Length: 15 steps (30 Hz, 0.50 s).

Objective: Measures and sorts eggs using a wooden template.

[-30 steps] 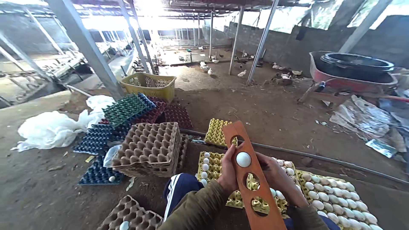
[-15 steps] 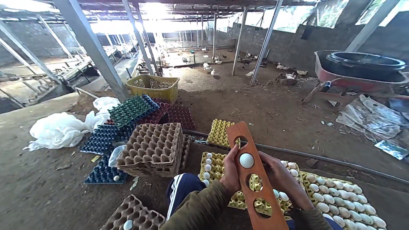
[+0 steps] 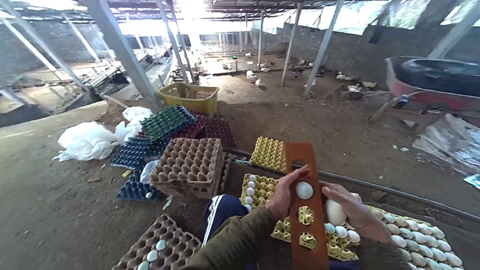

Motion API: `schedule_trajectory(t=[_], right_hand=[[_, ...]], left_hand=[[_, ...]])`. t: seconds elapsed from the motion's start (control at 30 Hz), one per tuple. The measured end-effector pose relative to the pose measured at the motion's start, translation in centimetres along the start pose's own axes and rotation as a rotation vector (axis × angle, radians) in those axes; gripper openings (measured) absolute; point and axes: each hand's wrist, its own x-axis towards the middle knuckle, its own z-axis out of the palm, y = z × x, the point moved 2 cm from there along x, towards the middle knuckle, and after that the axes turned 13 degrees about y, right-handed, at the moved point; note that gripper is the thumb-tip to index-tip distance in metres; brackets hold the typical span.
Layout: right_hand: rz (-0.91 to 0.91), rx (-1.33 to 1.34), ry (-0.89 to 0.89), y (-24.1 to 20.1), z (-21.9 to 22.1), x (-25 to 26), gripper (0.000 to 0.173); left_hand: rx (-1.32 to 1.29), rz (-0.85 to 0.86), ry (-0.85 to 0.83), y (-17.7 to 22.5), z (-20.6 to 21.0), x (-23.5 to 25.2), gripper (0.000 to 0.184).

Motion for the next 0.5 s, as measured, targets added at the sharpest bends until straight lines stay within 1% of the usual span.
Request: schedule_trajectory(t=[0.03,0.07,0.13,0.2,0.23,0.37,0.5], right_hand=[[0.012,-0.067,0.011,-0.1,0.4,0.0,0.066],[0.018,-0.140,0.031,-0.2,0.7,0.0,0.066],[0.025,-0.225,0.054,-0.2,0.8,0.0,0.054],[0.017,-0.224,0.062,-0.2,0.7,0.1,0.041],[0.011,-0.215,0.066,-0.1,0.5,0.2,0.039],[-0.034,-0.202,0.066,0.0,0.0,0.6,0.044],[-0.040,-0.347,0.097,0.0,-0.2,0.5,0.045]], left_hand=[[0.048,0.025,-0.013,0.0,-0.2,0.0,0.049],[0.087,0.037,-0.013,-0.1,-0.2,0.0,0.049],[0.148,0.031,0.000,-0.4,0.0,0.2,0.047],[0.198,0.018,-0.012,-0.5,0.0,0.3,0.047],[0.221,0.006,-0.023,-0.6,-0.1,0.3,0.048],[0.239,-0.059,-0.047,-1.0,-0.1,0.9,0.052],[0.199,-0.111,-0.040,-1.0,0.0,1.0,0.050]])
